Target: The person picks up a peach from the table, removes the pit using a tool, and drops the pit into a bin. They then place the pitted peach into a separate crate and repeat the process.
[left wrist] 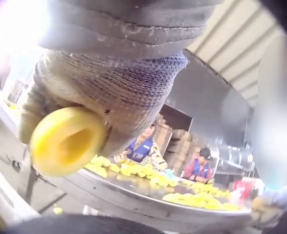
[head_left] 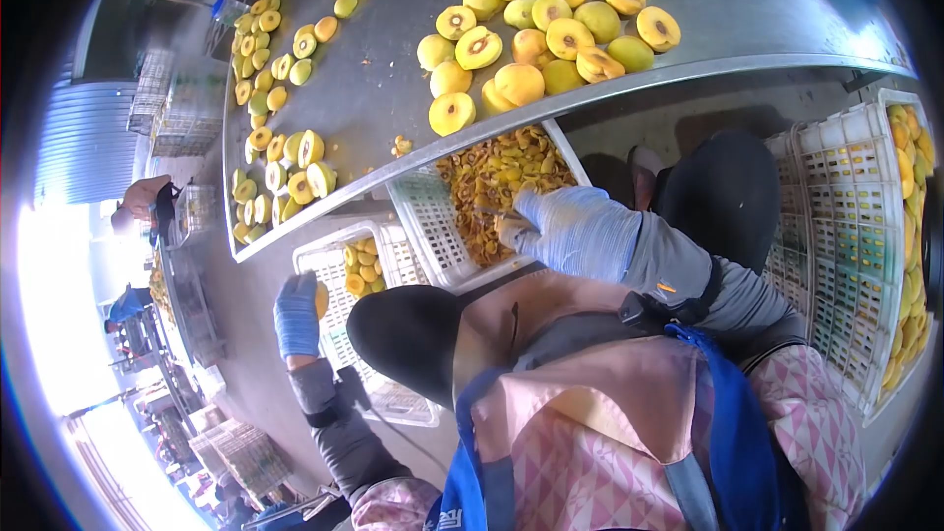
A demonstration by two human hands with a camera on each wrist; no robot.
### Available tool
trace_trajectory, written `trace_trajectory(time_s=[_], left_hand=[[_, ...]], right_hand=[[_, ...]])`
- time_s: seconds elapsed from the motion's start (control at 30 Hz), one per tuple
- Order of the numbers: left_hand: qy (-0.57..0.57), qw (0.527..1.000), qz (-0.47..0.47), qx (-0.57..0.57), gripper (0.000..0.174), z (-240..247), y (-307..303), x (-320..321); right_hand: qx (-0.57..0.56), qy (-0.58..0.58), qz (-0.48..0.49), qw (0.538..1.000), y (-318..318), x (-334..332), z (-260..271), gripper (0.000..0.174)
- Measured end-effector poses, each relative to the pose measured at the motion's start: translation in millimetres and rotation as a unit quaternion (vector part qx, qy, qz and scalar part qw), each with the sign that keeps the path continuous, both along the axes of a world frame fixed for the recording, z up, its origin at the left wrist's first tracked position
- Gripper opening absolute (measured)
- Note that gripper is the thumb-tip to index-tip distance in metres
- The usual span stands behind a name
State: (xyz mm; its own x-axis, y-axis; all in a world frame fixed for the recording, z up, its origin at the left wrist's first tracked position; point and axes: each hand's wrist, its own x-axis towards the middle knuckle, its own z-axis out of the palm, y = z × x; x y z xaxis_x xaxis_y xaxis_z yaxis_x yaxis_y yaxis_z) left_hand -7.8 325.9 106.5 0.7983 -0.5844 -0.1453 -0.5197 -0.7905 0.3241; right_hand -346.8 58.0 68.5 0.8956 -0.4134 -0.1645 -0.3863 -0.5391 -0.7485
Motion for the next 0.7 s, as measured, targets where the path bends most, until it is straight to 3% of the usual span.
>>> trace_trajectory(time_s=[0.03, 0.1, 0.13, 0.17, 0.2, 0.33, 0.47, 0.6, 0.63, 0.7], left_hand=[[-0.001, 1.0, -0.002, -0.001, 0.021, -1, -1, 4], [-0.211, 0.962, -0.092, 0.145, 0.027, 0, -15, 5], [-0.174, 0.978, -0.097, 0.061, 0.028, 10, -47, -13], [-0.057, 0.995, -0.075, -0.041, 0.029, 10, -74, -21], [-0.035, 0.989, -0.106, -0.094, 0.029, 8, -104, -32], [-0.035, 0.96, -0.219, -0.169, 0.03, -18, -225, -65], [-0.043, 0.969, -0.24, 0.032, 0.056, -53, -326, -65], [-0.089, 0.954, -0.248, 0.142, 0.068, -61, -354, -73], [-0.088, 0.953, -0.25, 0.145, 0.068, -71, -350, -60], [-0.02, 0.97, -0.24, -0.004, 0.065, -85, -340, -29]], right_hand=[[0.001, 0.016, 0.009, 1.0, 0, -1, 2, 0.039], [-0.001, 0.02, 0.019, 1.0, 2, -2, -2, 0.038], [-0.02, -0.016, 0.008, 1.0, 4, -2, -8, 0.037], [-0.04, -0.051, -0.003, 0.998, 5, -2, -12, 0.035], [-0.045, -0.051, -0.005, 0.998, 5, -3, -11, 0.035], [-0.023, -0.033, -0.013, 0.999, -4, -3, -2, 0.036], [0.002, -0.007, -0.004, 1.0, -13, -5, 4, 0.037], [0.024, 0.013, -0.01, 1.0, -18, -7, 9, 0.037], [0.01, -0.011, -0.018, 1.0, -17, -8, 6, 0.037], [-0.002, -0.037, -0.026, 0.999, -16, -10, 1, 0.037]])
